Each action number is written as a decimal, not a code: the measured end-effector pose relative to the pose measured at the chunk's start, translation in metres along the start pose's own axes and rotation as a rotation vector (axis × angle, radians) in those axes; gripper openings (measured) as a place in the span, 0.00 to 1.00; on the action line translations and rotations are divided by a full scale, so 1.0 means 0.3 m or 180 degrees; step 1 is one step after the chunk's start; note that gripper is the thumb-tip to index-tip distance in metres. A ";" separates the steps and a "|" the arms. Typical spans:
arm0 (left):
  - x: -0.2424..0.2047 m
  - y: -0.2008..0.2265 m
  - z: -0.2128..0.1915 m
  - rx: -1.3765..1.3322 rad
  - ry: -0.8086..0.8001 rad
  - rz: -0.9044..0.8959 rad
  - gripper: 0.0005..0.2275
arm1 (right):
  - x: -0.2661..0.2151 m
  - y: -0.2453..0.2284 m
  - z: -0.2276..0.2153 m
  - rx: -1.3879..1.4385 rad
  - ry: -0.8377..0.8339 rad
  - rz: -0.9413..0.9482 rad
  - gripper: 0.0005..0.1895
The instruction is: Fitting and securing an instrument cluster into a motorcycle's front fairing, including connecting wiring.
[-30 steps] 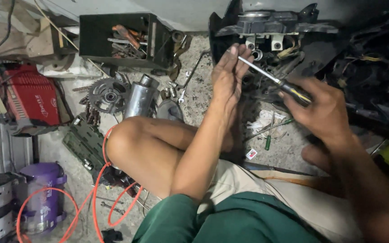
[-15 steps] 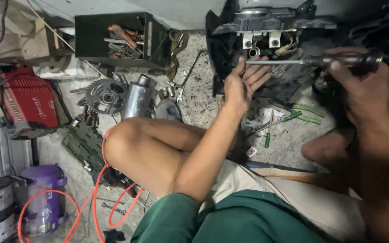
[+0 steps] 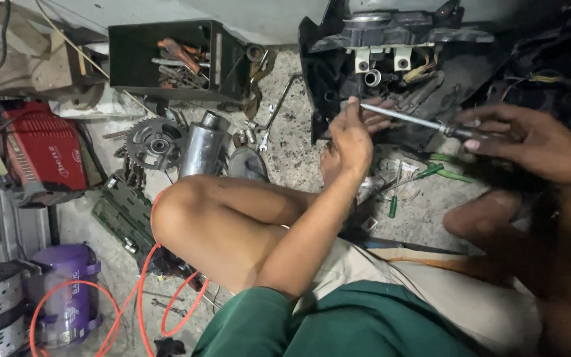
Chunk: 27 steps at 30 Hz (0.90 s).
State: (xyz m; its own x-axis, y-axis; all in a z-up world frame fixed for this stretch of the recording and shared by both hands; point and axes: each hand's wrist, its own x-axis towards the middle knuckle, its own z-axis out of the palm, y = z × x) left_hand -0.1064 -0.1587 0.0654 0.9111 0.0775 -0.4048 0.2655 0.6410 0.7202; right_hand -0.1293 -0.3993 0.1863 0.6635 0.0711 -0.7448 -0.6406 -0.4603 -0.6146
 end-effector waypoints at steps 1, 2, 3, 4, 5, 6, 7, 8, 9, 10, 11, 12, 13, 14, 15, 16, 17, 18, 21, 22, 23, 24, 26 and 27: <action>-0.019 0.044 0.023 0.0553 0.0043 0.0270 0.21 | 0.011 0.018 -0.005 0.0141 -0.0012 -0.0175 0.30; -0.038 0.087 0.047 0.1108 0.0085 0.0539 0.20 | 0.022 0.037 -0.010 0.0285 -0.0023 -0.0349 0.33; -0.036 0.121 0.048 0.1110 0.0082 0.0532 0.20 | 0.019 0.047 -0.006 0.0289 -0.0020 -0.0343 0.33; -0.033 0.155 0.051 0.2139 0.0246 0.1439 0.16 | 0.016 0.057 -0.002 0.0574 0.0062 -0.0575 0.30; -0.024 0.189 0.059 0.3147 0.0408 0.2366 0.19 | 0.015 0.062 -0.005 0.0848 0.0153 -0.0818 0.28; -0.001 0.220 0.063 0.3134 0.0402 0.2373 0.19 | 0.008 0.049 -0.011 0.0842 0.0166 -0.0824 0.28; 0.017 0.252 0.061 0.3200 0.0770 0.2634 0.19 | -0.001 0.037 -0.012 0.0872 0.0226 -0.0843 0.28; 0.035 0.284 0.058 0.3257 0.1144 0.2890 0.23 | -0.010 0.025 -0.012 0.0903 0.0286 -0.0863 0.28; 0.091 0.277 0.024 0.3258 0.1157 0.2884 0.23 | -0.005 0.027 -0.006 0.0894 0.0277 -0.0859 0.28; 0.147 0.270 -0.011 0.3639 0.1168 0.2796 0.30 | 0.001 0.029 0.002 0.0516 0.0512 -0.1083 0.26; 0.205 0.264 -0.045 0.4011 0.1181 0.2702 0.37 | 0.008 0.029 0.008 0.0127 0.0747 -0.1314 0.23; 0.219 0.273 -0.074 0.4002 0.1199 0.2700 0.37 | 0.015 0.025 0.022 0.0112 0.0738 -0.1319 0.23; 0.232 0.279 -0.100 0.3566 0.0662 0.1992 0.32 | 0.021 0.021 0.034 -0.0272 0.0914 -0.1501 0.22; 0.245 0.286 -0.128 0.3098 0.0135 0.1299 0.28 | 0.027 0.017 0.047 -0.0655 0.1083 -0.1683 0.21; 0.273 0.263 -0.163 0.3081 0.0161 0.1297 0.28 | 0.020 -0.007 0.060 -0.0679 0.1064 -0.1688 0.21; 0.300 0.241 -0.199 0.3106 0.0096 0.1463 0.24 | 0.014 -0.031 0.076 -0.0888 0.1131 -0.1817 0.24; 0.327 0.218 -0.235 0.3132 0.0031 0.1629 0.20 | 0.008 -0.055 0.092 -0.1097 0.1195 -0.1947 0.27; 0.342 0.219 -0.248 0.3118 0.0059 0.1626 0.20 | 0.015 -0.073 0.104 -0.1119 0.1175 -0.1953 0.27; 0.375 0.217 -0.282 0.3029 -0.0022 0.1693 0.21 | 0.025 -0.146 0.142 -0.1403 0.1444 -0.3005 0.21; 0.386 0.218 -0.292 0.2960 -0.0020 0.1683 0.21 | 0.023 -0.182 0.162 -0.1190 0.1440 -0.3114 0.20; 0.400 0.219 -0.298 0.2891 -0.0028 0.1681 0.21 | 0.021 -0.217 0.180 -0.0974 0.1445 -0.3220 0.19; 0.399 0.228 -0.300 0.2877 0.0007 0.1685 0.21 | 0.044 -0.238 0.199 -0.0994 0.1415 -0.3236 0.19; 0.405 0.252 -0.296 0.2899 0.0053 0.1492 0.22 | 0.087 -0.285 0.233 -0.0561 0.1450 -0.3655 0.26; 0.399 0.264 -0.293 0.2880 0.0069 0.1489 0.22 | 0.102 -0.301 0.247 -0.0582 0.1434 -0.3658 0.26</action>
State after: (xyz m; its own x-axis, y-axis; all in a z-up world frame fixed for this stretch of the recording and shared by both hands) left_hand -0.0040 -0.0315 0.0245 0.9812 0.1917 0.0230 0.0311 -0.2744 0.9611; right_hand -0.0798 -0.2901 0.1999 0.8997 0.2207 0.3767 0.4365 -0.4513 -0.7783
